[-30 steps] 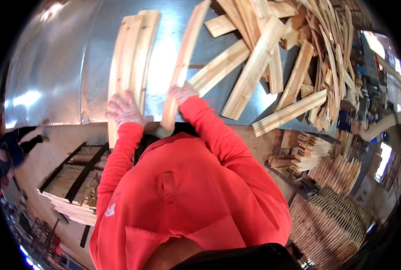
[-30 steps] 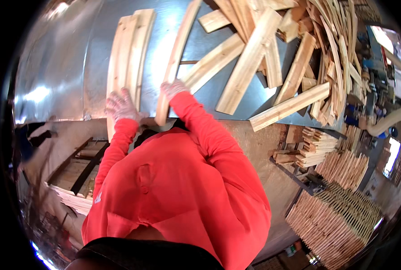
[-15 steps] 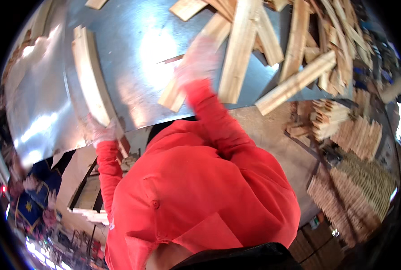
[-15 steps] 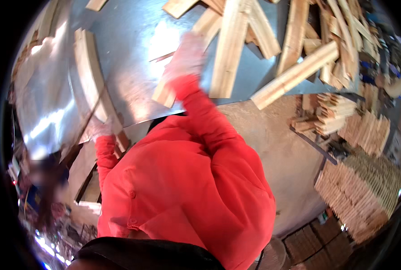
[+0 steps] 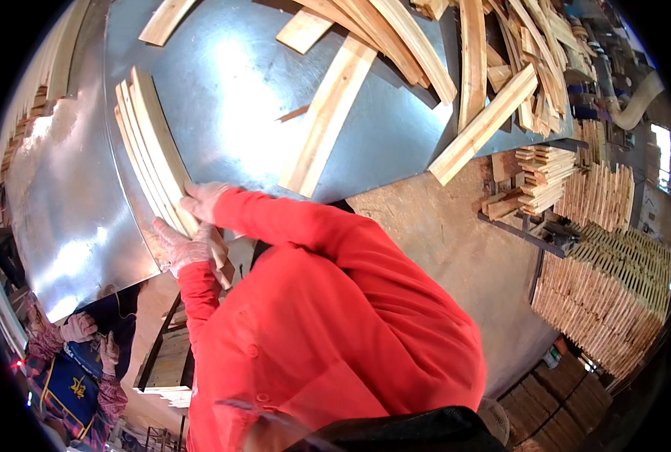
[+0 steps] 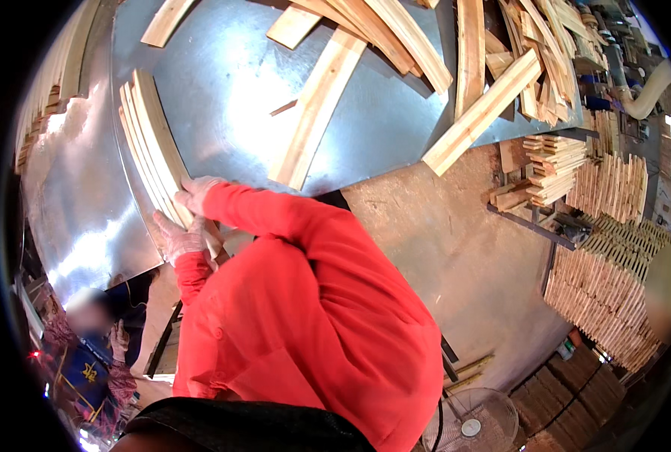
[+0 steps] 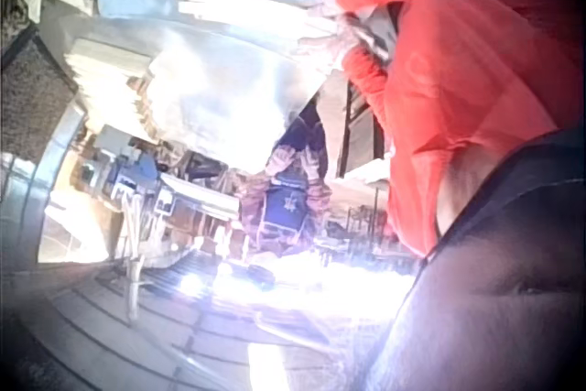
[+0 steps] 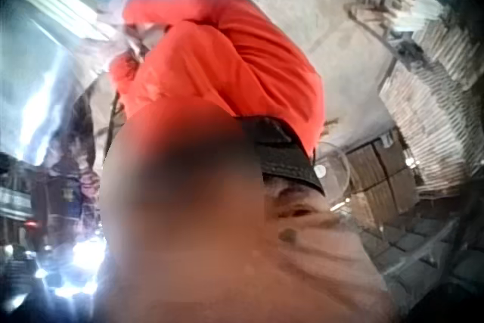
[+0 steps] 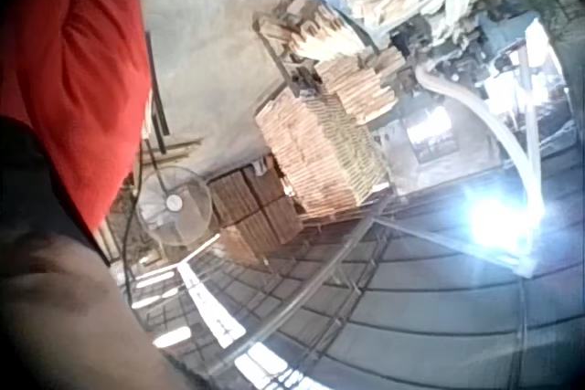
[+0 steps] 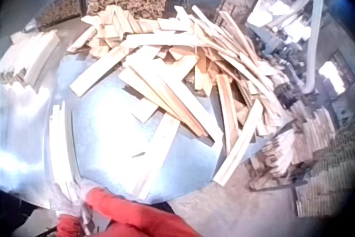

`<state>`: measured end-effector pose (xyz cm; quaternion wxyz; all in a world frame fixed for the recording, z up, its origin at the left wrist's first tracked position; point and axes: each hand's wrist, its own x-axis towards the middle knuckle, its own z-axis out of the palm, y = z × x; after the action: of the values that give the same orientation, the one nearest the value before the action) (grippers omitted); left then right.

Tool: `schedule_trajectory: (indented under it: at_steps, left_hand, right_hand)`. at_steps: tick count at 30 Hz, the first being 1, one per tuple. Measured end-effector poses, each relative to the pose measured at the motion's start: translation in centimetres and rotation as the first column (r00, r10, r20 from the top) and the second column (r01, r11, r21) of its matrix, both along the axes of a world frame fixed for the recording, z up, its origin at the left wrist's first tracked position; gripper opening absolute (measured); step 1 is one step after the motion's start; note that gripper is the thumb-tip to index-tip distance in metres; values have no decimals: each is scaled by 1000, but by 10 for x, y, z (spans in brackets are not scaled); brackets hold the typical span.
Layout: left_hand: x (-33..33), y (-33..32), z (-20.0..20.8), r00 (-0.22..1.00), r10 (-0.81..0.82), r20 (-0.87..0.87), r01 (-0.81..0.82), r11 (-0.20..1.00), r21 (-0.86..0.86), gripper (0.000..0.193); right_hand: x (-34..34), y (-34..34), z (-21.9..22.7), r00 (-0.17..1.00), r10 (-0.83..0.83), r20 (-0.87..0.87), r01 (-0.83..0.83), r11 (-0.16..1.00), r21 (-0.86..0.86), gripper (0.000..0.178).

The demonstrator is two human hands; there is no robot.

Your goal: The person repeatedly picks up wooden planks from a pile on a metal table, briefly inspects them, and places them into a separate stack. The task involves continuous handling of individual planks to organize them.

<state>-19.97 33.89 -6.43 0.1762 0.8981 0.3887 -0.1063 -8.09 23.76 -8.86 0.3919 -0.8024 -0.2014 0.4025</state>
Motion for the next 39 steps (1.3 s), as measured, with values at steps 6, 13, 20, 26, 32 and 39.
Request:
schedule_trajectory:
  at_steps: [6, 13, 20, 26, 32, 39]
  left_hand:
    - [-43, 48, -9, 996, 85, 31, -88, 991, 104, 109]
    - [-16, 45, 30, 992, -14, -128, 72, 887, 457, 99]
    - [147, -195, 16, 954, 54, 294, 259, 343, -903, 59]
    - [211, -284, -16, 896, 440, 51, 171, -238, -956, 47]
    - [159, -216, 12, 830, 406, 382, 174, 463, -869, 42]
    - [148, -201, -28, 665, 678, 315, -155, 537, -829, 40]
  right_hand:
    - [164, -216, 42, 552, -299, 778, 604, 787, -126, 81]
    - [246, -416, 10, 851, -201, 485, 510, 539, -671, 110]
    - [197, -405, 36, 902, -326, 282, 411, 847, -336, 54]
    - [163, -357, -30, 782, -598, -176, 602, 651, 462, 59]
    - [169, -300, -5, 747, 163, 645, 174, 888, -426, 111]
    - [152, -266, 24, 966, 67, 250, 23, 940, -340, 106]
